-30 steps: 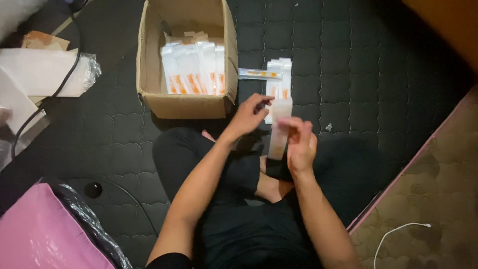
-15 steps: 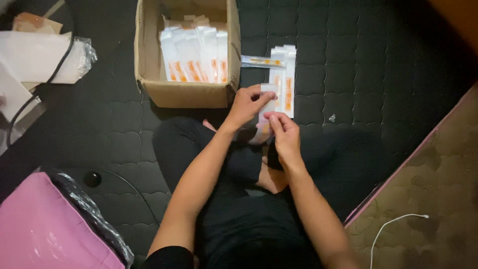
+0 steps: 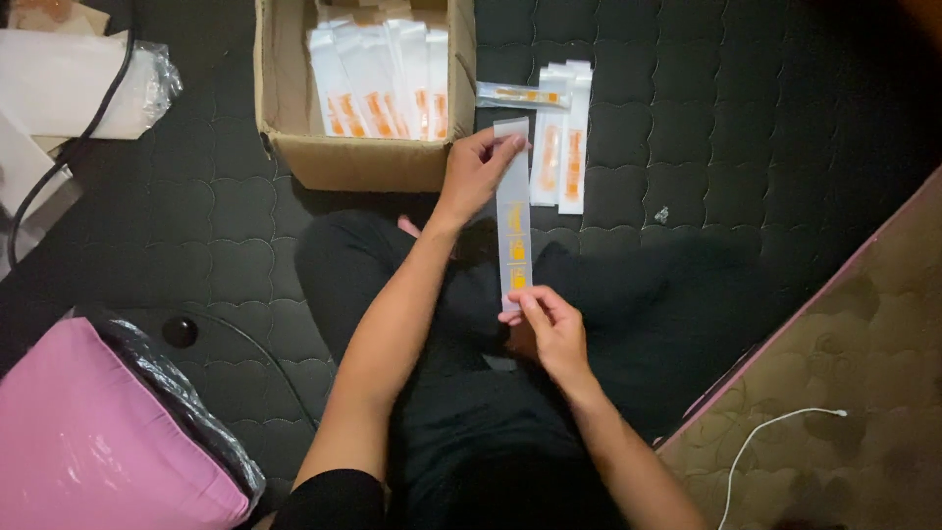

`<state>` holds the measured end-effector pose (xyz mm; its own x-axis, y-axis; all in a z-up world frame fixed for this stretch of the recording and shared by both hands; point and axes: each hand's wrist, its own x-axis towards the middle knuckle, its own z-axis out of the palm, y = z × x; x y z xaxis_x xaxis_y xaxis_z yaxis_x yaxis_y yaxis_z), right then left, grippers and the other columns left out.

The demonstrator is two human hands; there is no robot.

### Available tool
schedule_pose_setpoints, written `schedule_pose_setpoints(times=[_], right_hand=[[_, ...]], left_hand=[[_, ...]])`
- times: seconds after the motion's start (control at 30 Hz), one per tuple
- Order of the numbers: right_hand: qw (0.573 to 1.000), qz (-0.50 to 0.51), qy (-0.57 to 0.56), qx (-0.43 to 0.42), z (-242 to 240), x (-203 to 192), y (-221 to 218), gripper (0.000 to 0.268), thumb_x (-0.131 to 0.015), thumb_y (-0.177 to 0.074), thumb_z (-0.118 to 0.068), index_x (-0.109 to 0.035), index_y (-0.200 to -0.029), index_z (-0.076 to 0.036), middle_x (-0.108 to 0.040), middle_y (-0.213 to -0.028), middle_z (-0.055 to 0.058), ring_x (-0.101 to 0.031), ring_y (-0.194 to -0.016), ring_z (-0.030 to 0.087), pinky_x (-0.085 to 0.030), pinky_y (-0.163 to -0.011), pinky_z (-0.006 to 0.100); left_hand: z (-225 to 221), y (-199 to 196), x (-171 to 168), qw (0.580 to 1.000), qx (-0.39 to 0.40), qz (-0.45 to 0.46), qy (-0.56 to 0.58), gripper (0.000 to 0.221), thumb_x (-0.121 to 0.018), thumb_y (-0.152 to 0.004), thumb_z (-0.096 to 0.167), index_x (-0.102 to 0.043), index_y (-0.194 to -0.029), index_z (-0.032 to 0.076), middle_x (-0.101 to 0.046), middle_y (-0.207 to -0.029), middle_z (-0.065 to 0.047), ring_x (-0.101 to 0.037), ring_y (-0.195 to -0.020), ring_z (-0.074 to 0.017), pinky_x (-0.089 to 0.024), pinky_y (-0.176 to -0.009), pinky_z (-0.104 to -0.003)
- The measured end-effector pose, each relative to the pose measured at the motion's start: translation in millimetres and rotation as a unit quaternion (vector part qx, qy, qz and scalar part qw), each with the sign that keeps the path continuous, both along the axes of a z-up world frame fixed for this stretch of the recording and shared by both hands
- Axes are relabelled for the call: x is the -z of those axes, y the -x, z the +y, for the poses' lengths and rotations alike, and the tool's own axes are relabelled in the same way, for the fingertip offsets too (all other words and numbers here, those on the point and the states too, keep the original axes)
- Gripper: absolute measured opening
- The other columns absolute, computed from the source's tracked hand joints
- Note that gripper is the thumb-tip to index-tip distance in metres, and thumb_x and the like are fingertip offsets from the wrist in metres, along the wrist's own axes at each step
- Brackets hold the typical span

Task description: Organizing small packaged items by taking them out of a cardboard box and arranging them in neat rows on the floor.

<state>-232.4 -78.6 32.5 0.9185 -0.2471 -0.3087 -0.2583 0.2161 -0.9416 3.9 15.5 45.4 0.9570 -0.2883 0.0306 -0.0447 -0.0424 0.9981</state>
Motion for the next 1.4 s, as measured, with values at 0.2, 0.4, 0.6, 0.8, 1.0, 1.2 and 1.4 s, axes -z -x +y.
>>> schedule_pose_setpoints(times=[0.2, 0.4, 0.6, 0.8, 1.0, 1.2, 1.4], right_hand=[[1.0, -0.01, -0.022, 0.015, -7, 8, 11, 0.023, -0.058, -0.104, -0.011, -0.073, -0.107, 0.006, -0.076, -0.093, 0.02, -0.077, -0.08, 0.026, -0.064, -0.076, 0.036], [1.0, -0.002, -0.009, 0.004, -9, 6, 10, 0.021, -0.061, -0.102, -0.011, -0.076, -0.104, 0.003, -0.078, -0.091, 0.017, -0.076, -0.08, 0.023, -0.064, -0.076, 0.036], [0.977, -0.003, 0.207, -0.04, -45, 14, -11, 0.013, -0.064, -0.098, -0.015, -0.065, -0.11, -0.009, -0.077, -0.081, 0.016, -0.076, -0.08, 0.032, -0.058, -0.078, 0.046], [0.959, 0.001, 0.241, -0.149, -82, -20, -109, 0.032, -0.061, -0.103, -0.039, -0.064, -0.124, -0.015, -0.077, -0.109, 0.015, -0.071, -0.107, 0.04, -0.055, -0.092, 0.054], [0.982, -0.039, 0.183, -0.032, -104, 53, -173, 0.016, -0.067, -0.1, -0.023, -0.076, -0.114, -0.026, -0.077, -0.089, 0.003, -0.072, -0.083, 0.015, -0.057, -0.08, 0.037], [0.977, 0.018, 0.185, 0.107, -145, 134, -199, 0.021, -0.065, -0.1, -0.026, -0.074, -0.118, -0.023, -0.077, -0.097, 0.007, -0.074, -0.087, 0.028, -0.058, -0.079, 0.044], [0.97, 0.052, 0.18, 0.154, -149, 141, -219, 0.021, -0.064, -0.1, -0.026, -0.071, -0.12, -0.026, -0.077, -0.092, 0.001, -0.074, -0.088, 0.023, -0.058, -0.084, 0.042]], left_hand=[[-4, 6, 3, 1.0, 0.017, -0.017, 0.003, 0.015, -0.073, -0.099, 0.025, -0.081, -0.097, 0.012, -0.076, -0.079, -0.004, -0.059, -0.08, -0.0047, -0.055, -0.072, -0.028], [-3, 6, 2, 0.992, 0.014, 0.098, 0.08, 0.017, -0.076, -0.095, 0.025, -0.079, -0.094, 0.009, -0.074, -0.075, -0.002, -0.064, -0.071, -0.0058, -0.055, -0.066, -0.023], [-6, 2, 18, 0.989, 0.01, 0.113, 0.094, 0.019, -0.077, -0.095, 0.025, -0.078, -0.091, 0.007, -0.075, -0.076, -0.006, -0.064, -0.071, -0.0072, -0.056, -0.064, -0.025], [-30, -20, 40, 0.986, 0.0, 0.141, 0.084, 0.02, -0.078, -0.094, 0.026, -0.08, -0.099, 0.007, -0.078, -0.082, -0.007, -0.07, -0.067, -0.0081, -0.058, -0.057, -0.021], [-64, -63, 27, 0.987, -0.078, 0.122, 0.064, 0.025, -0.073, -0.095, 0.029, -0.078, -0.104, 0.006, -0.078, -0.088, -0.005, -0.068, -0.065, -0.0078, -0.054, -0.053, -0.018], [-77, -129, 115, 0.947, 0.017, -0.105, -0.303, 0.037, -0.079, -0.089, 0.032, -0.071, -0.12, 0.012, -0.072, -0.097, -0.017, -0.074, -0.083, -0.0404, -0.059, -0.065, -0.048], [-81, -124, 131, 0.673, 0.036, -0.434, -0.597, 0.045, -0.08, -0.082, 0.017, -0.069, -0.125, 0.01, -0.066, -0.116, -0.012, -0.067, -0.105, -0.0316, -0.059, -0.07, -0.04]])
